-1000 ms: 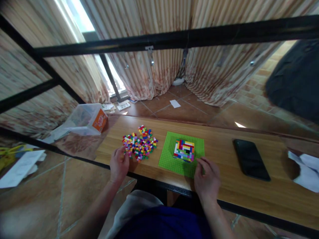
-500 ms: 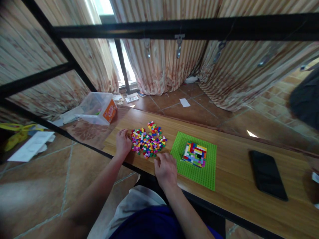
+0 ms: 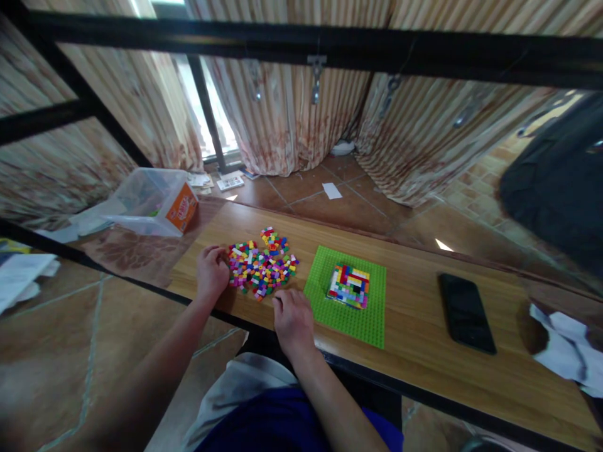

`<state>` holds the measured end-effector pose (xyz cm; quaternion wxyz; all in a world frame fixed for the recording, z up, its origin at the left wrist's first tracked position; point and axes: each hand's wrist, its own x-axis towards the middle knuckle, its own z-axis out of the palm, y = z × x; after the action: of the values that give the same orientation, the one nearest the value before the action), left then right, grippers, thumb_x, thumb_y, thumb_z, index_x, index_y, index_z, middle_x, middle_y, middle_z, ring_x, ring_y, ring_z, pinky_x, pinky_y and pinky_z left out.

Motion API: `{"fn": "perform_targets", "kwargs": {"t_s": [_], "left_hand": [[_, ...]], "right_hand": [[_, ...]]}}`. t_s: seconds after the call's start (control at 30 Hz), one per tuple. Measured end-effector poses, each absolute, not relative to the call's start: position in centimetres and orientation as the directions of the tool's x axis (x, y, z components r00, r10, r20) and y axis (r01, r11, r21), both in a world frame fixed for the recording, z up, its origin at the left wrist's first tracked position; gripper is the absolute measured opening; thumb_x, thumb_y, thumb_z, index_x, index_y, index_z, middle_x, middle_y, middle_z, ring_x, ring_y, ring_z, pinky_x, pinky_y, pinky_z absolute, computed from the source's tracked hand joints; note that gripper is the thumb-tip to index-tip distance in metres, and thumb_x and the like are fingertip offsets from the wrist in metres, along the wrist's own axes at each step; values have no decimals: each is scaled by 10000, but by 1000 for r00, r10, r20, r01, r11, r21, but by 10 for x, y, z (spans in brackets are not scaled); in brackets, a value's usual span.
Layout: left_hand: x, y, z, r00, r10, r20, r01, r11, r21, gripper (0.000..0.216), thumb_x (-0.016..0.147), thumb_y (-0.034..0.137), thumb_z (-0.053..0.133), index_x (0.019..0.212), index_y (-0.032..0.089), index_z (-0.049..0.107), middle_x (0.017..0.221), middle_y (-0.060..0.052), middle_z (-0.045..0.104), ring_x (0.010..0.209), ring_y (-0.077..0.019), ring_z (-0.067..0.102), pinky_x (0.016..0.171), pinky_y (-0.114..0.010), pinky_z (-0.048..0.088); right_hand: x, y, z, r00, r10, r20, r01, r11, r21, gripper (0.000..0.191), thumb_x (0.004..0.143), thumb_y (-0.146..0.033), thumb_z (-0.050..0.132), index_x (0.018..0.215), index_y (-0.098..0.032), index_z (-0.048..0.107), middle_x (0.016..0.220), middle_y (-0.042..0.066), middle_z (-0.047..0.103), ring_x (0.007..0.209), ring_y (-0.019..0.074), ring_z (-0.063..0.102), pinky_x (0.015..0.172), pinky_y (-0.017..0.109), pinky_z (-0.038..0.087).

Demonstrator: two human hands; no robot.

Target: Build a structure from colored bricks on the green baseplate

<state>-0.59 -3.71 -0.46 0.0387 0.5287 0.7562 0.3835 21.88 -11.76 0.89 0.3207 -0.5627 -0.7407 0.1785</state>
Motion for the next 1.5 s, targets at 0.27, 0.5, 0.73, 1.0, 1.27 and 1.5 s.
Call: {"fn": "perform_targets", "kwargs": {"t_s": [0.27, 0.5, 0.73, 1.0, 1.27, 1.5], "left_hand": [[-7, -37, -3, -431, 831, 351, 765, 130, 631, 232, 807, 138, 461, 862, 163, 685, 1063, -117, 622, 1097, -273, 561, 1025, -439, 451], [-7, -37, -4, -418, 829, 370, 784, 124, 609, 231, 803, 138, 461, 868, 153, 682, 1057, -128, 628, 1078, -271, 568, 1018, -444, 453], [-6, -37, -2, -408, 832, 375, 797, 124, 591, 238, 810, 150, 461, 878, 137, 689, 1054, -136, 641, 1072, -270, 574, 1015, -428, 452], [-5, -37, 0, -411, 837, 361, 799, 140, 584, 244, 783, 128, 466, 860, 148, 696, 1040, -128, 655, 1054, -269, 585, 1001, -424, 457], [-5, -38, -2, -419, 826, 378, 796, 134, 590, 233, 795, 133, 483, 866, 165, 703, 1058, -115, 654, 1068, -264, 588, 1007, -434, 470], [-6, -37, -3, -416, 828, 377, 796, 130, 591, 247, 795, 126, 481, 885, 156, 709, 1057, -120, 656, 1070, -266, 592, 1008, -431, 475]], "right_hand": [[268, -153, 29, -8, 991, 134, 577, 114, -809, 200, 931, -335, 526, 947, -241, 701, 908, 31, 734, 811, 181, 676, 738, 298, 515], [321, -158, 21, 217, 963, 160, 595, 0, -804, 265, 901, -437, 565, 965, -231, 720, 970, 57, 759, 869, 225, 706, 790, 352, 538], [341, -134, 18, 222, 871, 438, 762, 125, -635, 264, 916, -427, 558, 924, -236, 740, 1020, 87, 701, 978, 234, 636, 899, 416, 486], [342, -121, 5, 165, 781, 602, 861, 184, -474, 197, 905, -391, 606, 891, -273, 764, 1202, 83, 619, 1093, 240, 570, 938, 461, 397], [337, -118, -3, 221, 771, 597, 814, 192, -549, 174, 886, -389, 643, 882, -262, 763, 1208, 81, 626, 1085, 228, 572, 934, 438, 409], [336, -118, -4, 228, 747, 624, 817, 202, -540, 171, 876, -387, 657, 863, -246, 752, 1168, 82, 647, 1062, 228, 590, 928, 436, 414]]}}
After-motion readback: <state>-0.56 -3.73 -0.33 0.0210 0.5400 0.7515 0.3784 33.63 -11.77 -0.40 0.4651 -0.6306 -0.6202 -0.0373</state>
